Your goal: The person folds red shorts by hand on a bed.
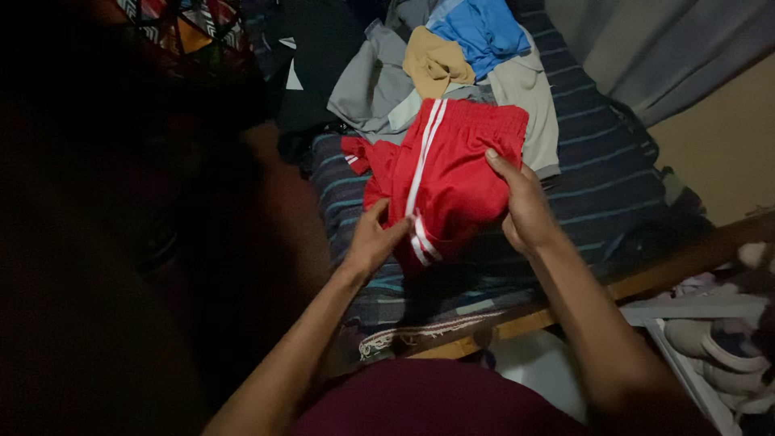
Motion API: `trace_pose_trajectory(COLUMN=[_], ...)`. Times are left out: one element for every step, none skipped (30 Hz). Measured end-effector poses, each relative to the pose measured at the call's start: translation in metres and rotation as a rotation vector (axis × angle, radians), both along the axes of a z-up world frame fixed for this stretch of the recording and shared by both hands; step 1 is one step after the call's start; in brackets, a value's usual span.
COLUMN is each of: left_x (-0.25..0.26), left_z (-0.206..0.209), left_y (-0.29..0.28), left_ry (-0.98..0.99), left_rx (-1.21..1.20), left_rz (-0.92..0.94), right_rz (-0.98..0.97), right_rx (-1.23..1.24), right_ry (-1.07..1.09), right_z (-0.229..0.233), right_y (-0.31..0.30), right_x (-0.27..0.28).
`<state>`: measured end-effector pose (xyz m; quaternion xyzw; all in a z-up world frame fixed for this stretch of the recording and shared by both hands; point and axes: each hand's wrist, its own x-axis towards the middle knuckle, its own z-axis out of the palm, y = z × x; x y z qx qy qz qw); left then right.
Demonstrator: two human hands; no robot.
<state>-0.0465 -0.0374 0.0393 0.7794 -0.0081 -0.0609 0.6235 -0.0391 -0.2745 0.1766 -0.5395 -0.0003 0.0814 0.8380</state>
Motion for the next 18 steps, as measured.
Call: trace_pose_trajectory(left_x=[0.0,0.003,0.009,0.013,0.016,0.02,0.023,0.025,0.027,0.03,0.032,0.033,0.035,0.038,0.039,0.04,0.04,0.039], left_z=[-0.005,-0.009,-0.011,-0.012,-0.011,-0.009,-0.006,-0.003,0.001,0.004,0.009,0.014,0.021,0.029,0.041,0.055,0.071,0.088], left_y=[0.001,0.002,0.005,0.008,0.014,0.019,0.024,0.026,0.028,0.029,0.031,0.033,0.034,0.033,0.029,0.026,0.024,0.024], left_ry=[-0.053,-0.054,-0.059,-0.065,-0.065,-0.102,-0.14,-0.14,-0.119,-0.098,-0.098,-0.075,-0.052,-0.053,0.014,0.082,0.081,0.267], left_rx=[-0.073,-0.075,-0.112,-0.15,-0.151,-0.196,-0.241,-0.242,-0.252,-0.262,-0.262,-0.278,-0.295,-0.294,-0.457,-0.619,-0.618,-0.819], left_rz=[-0.01,-0.013,0.025,0.063,0.058,0.028,-0.001,-0.004,-0.016,-0.028,-0.032,-0.03,-0.027,-0.028,0.049,0.128,0.125,0.047], right_rz=[-0.033,-0.065,-0.068,-0.08,-0.093,-0.098,-0.1,-0.102,-0.103,-0.069,-0.036,-0.039,-0.031,-0.023,-0.022,0.127,0.271,0.269], right_rx=[-0.074,-0.149,-0.15,-0.19,-0.229,-0.23,-0.234,-0.238,-0.238,-0.144,-0.048,-0.048,0.044,0.136,0.133,0.188,0.247,0.248], right_ry=[0.01,0.02,0.019,0.016,0.014,0.014,0.02,0.025,0.025,0.021,0.016,0.016,0.036,0.057,0.056,0.046,0.027,0.025], right_z=[-0.002,-0.003,-0.004,-0.004,-0.004,-0.003,-0.001,0.002,0.004,0.007,0.007,0.005,0.001,-0.006,-0.017,-0.03,-0.042,-0.051], right_y=[0.0,-0.002,-0.004,-0.006,-0.009,-0.012,-0.015,-0.017,-0.021,-0.024,-0.027,-0.031,-0.038,-0.044,-0.05,-0.055,-0.06,-0.063], right_x=[0.001,0.001,0.001,0.001,0.001,0.0,0.0,-0.001,-0.001,0.0,0.001,0.0,0.001,0.002,0.002,-0.001,-0.005,-0.008])
